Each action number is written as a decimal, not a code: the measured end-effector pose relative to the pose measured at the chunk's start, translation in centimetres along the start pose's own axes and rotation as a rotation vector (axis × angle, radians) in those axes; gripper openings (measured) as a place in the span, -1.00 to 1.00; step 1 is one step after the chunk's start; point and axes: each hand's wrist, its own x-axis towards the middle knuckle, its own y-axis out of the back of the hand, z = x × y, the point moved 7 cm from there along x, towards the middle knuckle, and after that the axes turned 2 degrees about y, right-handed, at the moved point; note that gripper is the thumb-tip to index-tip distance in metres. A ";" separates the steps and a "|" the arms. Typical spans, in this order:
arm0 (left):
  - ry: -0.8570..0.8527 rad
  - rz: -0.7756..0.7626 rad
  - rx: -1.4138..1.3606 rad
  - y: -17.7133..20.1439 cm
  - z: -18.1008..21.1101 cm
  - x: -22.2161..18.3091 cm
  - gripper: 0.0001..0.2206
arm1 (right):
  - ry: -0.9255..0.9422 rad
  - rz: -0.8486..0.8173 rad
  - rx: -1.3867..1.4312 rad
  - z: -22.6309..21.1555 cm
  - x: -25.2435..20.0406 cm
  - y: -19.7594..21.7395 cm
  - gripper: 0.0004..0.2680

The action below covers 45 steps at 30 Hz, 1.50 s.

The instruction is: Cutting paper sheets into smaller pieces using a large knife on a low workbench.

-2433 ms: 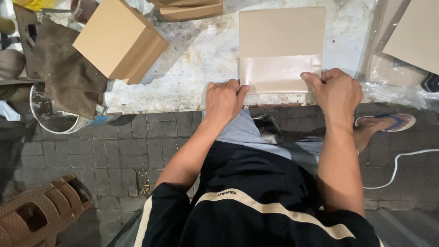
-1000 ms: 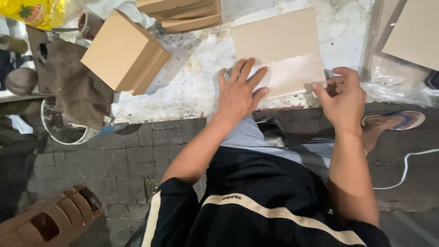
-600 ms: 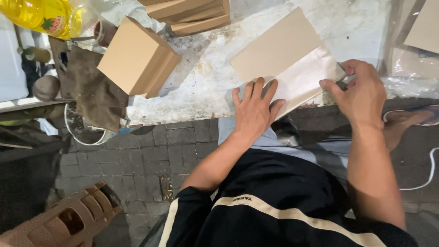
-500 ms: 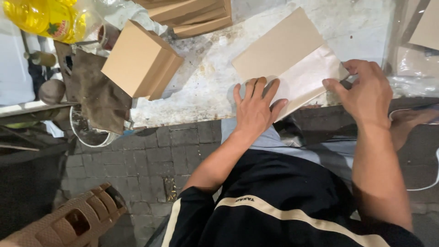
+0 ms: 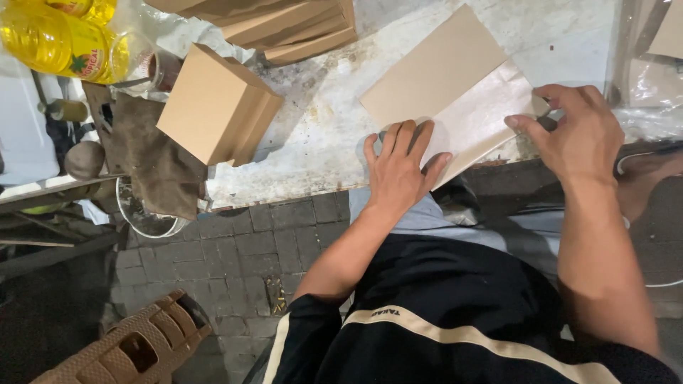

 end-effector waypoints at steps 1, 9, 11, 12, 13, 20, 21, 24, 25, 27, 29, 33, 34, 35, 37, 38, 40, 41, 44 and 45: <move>0.002 0.000 0.000 0.0 0.0 0.0 -0.61 | 0.001 -0.001 0.000 0.0 0.0 -0.1 -0.66; 0.017 -0.018 -0.008 -0.3 0.0 0.0 -0.59 | 0.047 0.123 -0.103 -0.4 -0.3 0.3 -0.62; 0.013 -0.020 0.004 -0.3 0.0 0.0 -0.59 | 0.050 0.132 -0.101 -0.4 -0.4 0.3 -0.64; 0.012 -0.022 0.016 -0.3 0.0 0.0 -0.59 | 0.056 0.141 -0.099 -0.5 -0.5 0.3 -0.65; 0.012 -0.022 0.017 -0.3 0.0 0.0 -0.59 | 0.057 0.141 -0.098 -0.4 -0.5 0.3 -0.65; 0.014 -0.008 0.029 -0.4 0.1 0.0 -0.59 | 0.045 0.141 -0.089 -0.5 -0.4 0.4 -0.66; 0.016 -0.007 0.022 -0.4 0.0 0.0 -0.59 | 0.036 0.134 -0.096 -0.5 -0.4 0.3 -0.67; 0.021 -0.019 0.025 -0.4 0.0 0.0 -0.60 | 0.030 0.117 -0.093 -0.5 -0.4 0.3 -0.68; 0.022 -0.019 0.026 -0.3 0.0 0.0 -0.60 | 0.031 0.116 -0.093 -0.4 -0.4 0.1 -0.68; 0.008 -0.007 0.042 -0.2 0.1 0.1 -0.59 | 0.056 0.146 -0.129 -0.2 -0.6 -0.1 -0.67; 0.007 -0.021 0.045 0.4 0.2 0.3 -0.53 | 0.051 0.149 -0.110 -0.3 -0.6 0.0 -0.68; -0.001 -0.065 0.074 0.7 0.4 0.2 -0.41 | 0.041 0.136 -0.073 -0.2 -0.6 -0.1 -0.69; 0.001 -0.070 0.071 0.6 0.4 0.1 -0.41 | 0.040 0.130 -0.074 -1.3 -0.5 0.7 -0.69; 0.003 -0.077 0.092 0.5 0.4 0.0 -0.40 | 0.051 0.128 -0.065 -2.4 -0.3 1.5 -0.62; 0.007 -0.087 0.108 0.3 0.5 -0.1 -0.38 | 0.059 0.121 -0.059 -4.7 -0.1 2.7 -0.55; 0.007 -0.087 0.124 0.3 0.5 -0.1 -0.37 | 0.163 0.152 -0.035 -6.8 -0.2 3.3 -0.48; 0.005 -0.088 0.137 0.3 0.5 0.0 -0.36 | 0.263 0.182 -0.011 -9.4 -0.4 3.8 -0.40; -0.013 -0.075 0.142 0.4 0.6 0.2 -0.36 | 0.271 0.142 0.028 -10.0 -0.5 3.3 -0.42; -0.025 -0.069 0.163 0.6 0.7 0.0 -0.34 | 0.224 0.038 0.076 -9.5 -0.6 2.0 -0.36; -0.018 -0.070 0.184 0.6 0.6 0.1 -0.32 | 0.173 -0.022 0.086 -8.7 -0.3 1.4 -0.27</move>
